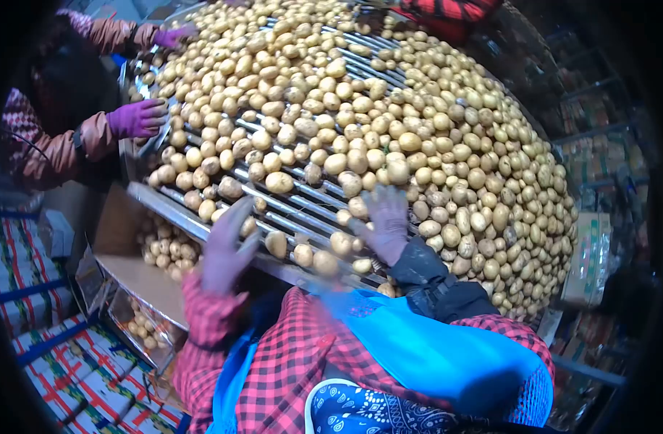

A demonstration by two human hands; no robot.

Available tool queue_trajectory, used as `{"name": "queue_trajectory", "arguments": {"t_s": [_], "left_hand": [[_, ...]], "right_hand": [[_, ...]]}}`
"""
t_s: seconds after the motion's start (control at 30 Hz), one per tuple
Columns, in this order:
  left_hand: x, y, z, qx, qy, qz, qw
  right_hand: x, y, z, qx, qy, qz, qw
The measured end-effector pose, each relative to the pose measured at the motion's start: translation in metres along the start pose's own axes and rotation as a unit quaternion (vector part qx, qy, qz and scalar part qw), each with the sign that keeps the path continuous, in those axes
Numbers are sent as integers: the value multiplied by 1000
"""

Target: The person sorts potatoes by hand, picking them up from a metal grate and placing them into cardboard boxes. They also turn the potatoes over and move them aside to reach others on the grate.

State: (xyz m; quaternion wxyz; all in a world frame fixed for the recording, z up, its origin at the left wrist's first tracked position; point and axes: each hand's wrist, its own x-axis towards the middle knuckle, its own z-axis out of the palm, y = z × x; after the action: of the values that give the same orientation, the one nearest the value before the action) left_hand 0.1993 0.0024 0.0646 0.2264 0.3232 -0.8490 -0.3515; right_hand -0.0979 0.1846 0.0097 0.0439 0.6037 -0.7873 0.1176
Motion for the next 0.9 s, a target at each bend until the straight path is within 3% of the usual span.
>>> {"name": "queue_trajectory", "arguments": {"t_s": [0.03,0.1,0.13,0.23,0.3,0.33,0.37,0.43,0.47,0.5,0.53,0.57,0.6,0.63,0.7,0.73,0.77,0.83,0.87,0.9], "left_hand": [[32,-3,26,78,-30,35,996],[75,-1,65,244,-113,-25,963],[84,-21,84,280,-149,-23,948],[93,-31,105,344,-134,-74,926],[93,-44,112,369,-101,-35,923],[98,-48,116,398,-104,-49,910],[102,-51,120,425,-105,-61,897],[103,-48,119,433,-66,-43,898],[105,-42,107,378,-97,-39,920],[104,-39,98,322,-128,-36,938],[96,-46,97,214,-107,-74,968],[88,-60,97,-51,-84,-129,987],[82,-55,91,-259,-84,-209,939],[75,-43,81,-455,-75,-281,842],[57,-17,63,-668,-27,-215,712],[48,-8,57,-757,-13,-194,623],[42,-1,51,-771,-30,-179,611],[38,15,42,-870,-13,-144,471],[32,10,44,-870,-1,-139,473],[26,1,51,-898,-14,-116,425]], "right_hand": [[9,-14,-7,53,-26,-9,998],[14,-29,-16,146,-122,-43,981],[14,-33,-17,148,-120,-40,981],[20,-32,-22,233,-41,-109,965],[40,-21,-33,410,2,-25,912],[56,-16,-50,370,18,14,929],[84,-10,-58,284,42,-11,958],[117,9,-38,184,7,-10,983],[135,16,-24,171,14,-27,985],[153,14,-23,83,-112,-6,990],[165,16,-8,13,-162,-50,985],[174,18,12,-56,-212,-94,971],[176,22,24,-94,-201,-160,962],[182,23,20,-78,-199,-199,956],[203,19,-2,-95,-347,-201,911],[218,20,3,-89,-389,-157,903],[230,20,6,-86,-431,-113,891],[237,10,-5,-112,-470,-94,871],[236,4,-12,-102,-452,-99,881],[234,2,-19,-94,-434,-102,890]]}}
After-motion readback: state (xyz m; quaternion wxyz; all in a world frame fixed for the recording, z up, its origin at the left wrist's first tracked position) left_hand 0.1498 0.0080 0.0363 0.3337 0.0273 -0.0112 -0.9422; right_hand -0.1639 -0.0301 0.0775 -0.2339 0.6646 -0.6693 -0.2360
